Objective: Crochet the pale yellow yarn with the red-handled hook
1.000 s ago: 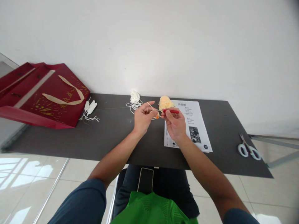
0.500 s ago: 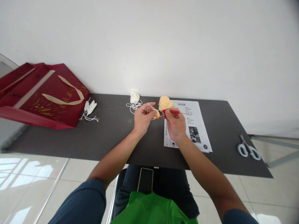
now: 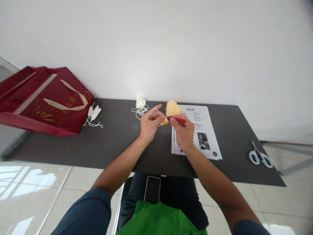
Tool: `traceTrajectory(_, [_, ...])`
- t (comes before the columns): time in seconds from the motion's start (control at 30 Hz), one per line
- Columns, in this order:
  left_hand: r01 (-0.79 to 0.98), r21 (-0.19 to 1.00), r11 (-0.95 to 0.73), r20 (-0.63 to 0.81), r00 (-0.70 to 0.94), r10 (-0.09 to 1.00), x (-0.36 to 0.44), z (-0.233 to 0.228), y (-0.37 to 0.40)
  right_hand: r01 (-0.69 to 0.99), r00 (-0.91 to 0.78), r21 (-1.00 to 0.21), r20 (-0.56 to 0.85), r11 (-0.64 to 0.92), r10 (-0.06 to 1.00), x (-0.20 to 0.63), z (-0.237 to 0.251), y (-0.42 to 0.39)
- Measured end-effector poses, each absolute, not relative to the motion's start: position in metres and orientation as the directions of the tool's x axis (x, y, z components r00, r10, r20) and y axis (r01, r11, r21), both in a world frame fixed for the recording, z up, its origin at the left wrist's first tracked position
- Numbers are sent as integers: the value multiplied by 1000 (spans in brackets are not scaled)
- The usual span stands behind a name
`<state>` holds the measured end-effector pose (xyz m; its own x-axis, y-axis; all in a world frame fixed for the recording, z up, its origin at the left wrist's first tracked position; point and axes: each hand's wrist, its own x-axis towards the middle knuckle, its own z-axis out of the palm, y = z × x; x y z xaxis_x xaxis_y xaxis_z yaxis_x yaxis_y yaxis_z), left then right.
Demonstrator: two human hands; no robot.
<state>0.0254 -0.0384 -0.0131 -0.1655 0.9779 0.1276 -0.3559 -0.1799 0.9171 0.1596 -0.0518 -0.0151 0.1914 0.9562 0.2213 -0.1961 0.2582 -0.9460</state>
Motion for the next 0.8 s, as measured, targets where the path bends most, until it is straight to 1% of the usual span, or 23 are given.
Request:
traceTrajectory(0.1, [-430, 892, -142, 85, -150, 985, 25, -13, -37, -12, 177, -910, 406, 415, 896, 161, -14, -59])
traceTrajectory(0.17, [-480, 872, -96, 34, -135, 990, 24, -12, -36, 50, 129, -873, 487, 485, 864, 162, -14, -62])
traceTrajectory(0.3, [-579, 815, 20, -66, -57, 996, 22, -8, -35, 78, 83, -862, 506, 500, 859, 163, -16, -63])
traceTrajectory(0.4, [-631, 774, 59, -89, -15, 996, 22, -5, -36, -12, 106, -887, 457, 461, 883, 162, -19, -59])
traceTrajectory(0.5, [-642, 765, 45, -62, -4, 998, 22, -3, -37, -186, 118, -932, 294, 312, 948, 160, -21, -52])
traceTrajectory(0.57, [-612, 790, 21, -37, -14, 999, 23, -4, -37, -333, 92, -918, 197, 216, 976, 159, -21, -47])
traceTrajectory(0.6, [-590, 808, 8, -26, -22, 999, 24, -4, -37, -387, 78, -902, 174, 191, 982, 159, -20, -46])
traceTrajectory(0.7, [-525, 851, -26, 2, -46, 999, 25, -7, -38, -471, 54, -867, 158, 165, 986, 160, -16, -42])
traceTrajectory(0.8, [-489, 871, -48, 27, -50, 998, 25, -8, -38, -474, 56, -861, 181, 186, 982, 162, -12, -41])
